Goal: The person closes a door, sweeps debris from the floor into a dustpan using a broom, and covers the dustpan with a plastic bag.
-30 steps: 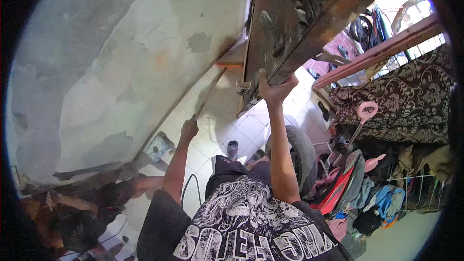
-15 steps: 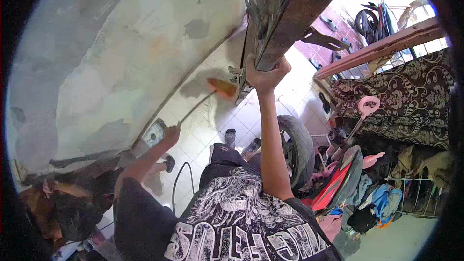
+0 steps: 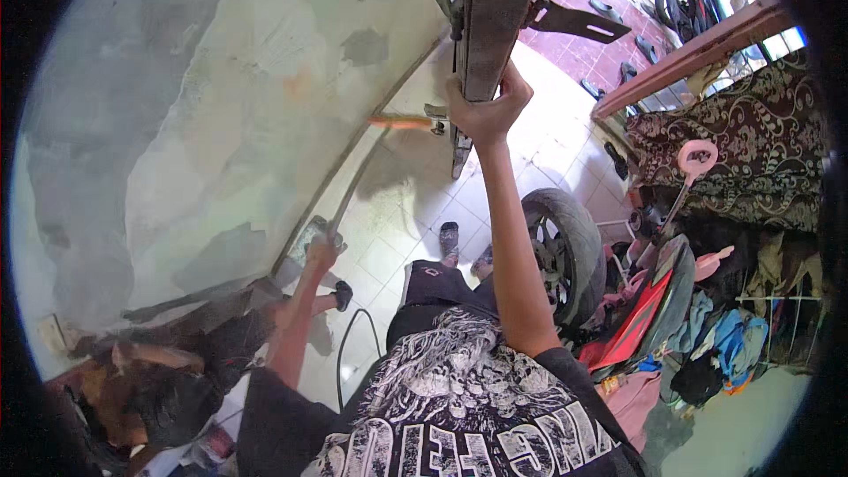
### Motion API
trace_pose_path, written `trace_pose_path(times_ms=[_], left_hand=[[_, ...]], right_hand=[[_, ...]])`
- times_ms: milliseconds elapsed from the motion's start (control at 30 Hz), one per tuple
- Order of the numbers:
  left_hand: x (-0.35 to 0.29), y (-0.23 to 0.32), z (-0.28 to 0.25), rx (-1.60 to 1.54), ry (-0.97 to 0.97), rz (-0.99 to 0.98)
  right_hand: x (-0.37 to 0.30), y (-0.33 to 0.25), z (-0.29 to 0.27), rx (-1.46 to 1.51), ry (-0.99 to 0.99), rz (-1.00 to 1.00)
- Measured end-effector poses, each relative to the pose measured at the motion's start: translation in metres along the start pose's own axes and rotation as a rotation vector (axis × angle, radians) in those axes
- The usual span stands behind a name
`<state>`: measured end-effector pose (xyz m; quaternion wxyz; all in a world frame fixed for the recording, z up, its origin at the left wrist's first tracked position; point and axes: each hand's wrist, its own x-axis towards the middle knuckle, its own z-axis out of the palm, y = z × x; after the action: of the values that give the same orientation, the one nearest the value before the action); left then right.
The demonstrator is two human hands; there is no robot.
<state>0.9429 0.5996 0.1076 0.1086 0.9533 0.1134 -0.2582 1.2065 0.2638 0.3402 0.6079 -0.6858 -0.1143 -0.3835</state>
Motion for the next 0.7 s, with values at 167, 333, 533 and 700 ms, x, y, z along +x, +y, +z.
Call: trace_pose_path(times_ms=[167, 333, 533, 700], left_hand=[[0.091, -0.035, 0.078, -0.068, 0.161, 0.054], [0.060, -0.039, 0.161, 0.108, 0.232, 0.235], [-0.084, 0.009, 0.147, -0.258, -0.165, -0.046], [-0.181, 0.004, 0.168, -0.185, -0.307, -0.177]], right_hand=[[-0.007, 0.005, 0.016, -0.062, -0.032, -0.086], [-0.004, 0.008, -0.004, -0.055, 0.062, -0.137], [-0.040, -0.039, -0.104, -0.124, -0.338, 0.005], [-0.125, -0.101, -0.282, -0.130, -0.314, 0.332]])
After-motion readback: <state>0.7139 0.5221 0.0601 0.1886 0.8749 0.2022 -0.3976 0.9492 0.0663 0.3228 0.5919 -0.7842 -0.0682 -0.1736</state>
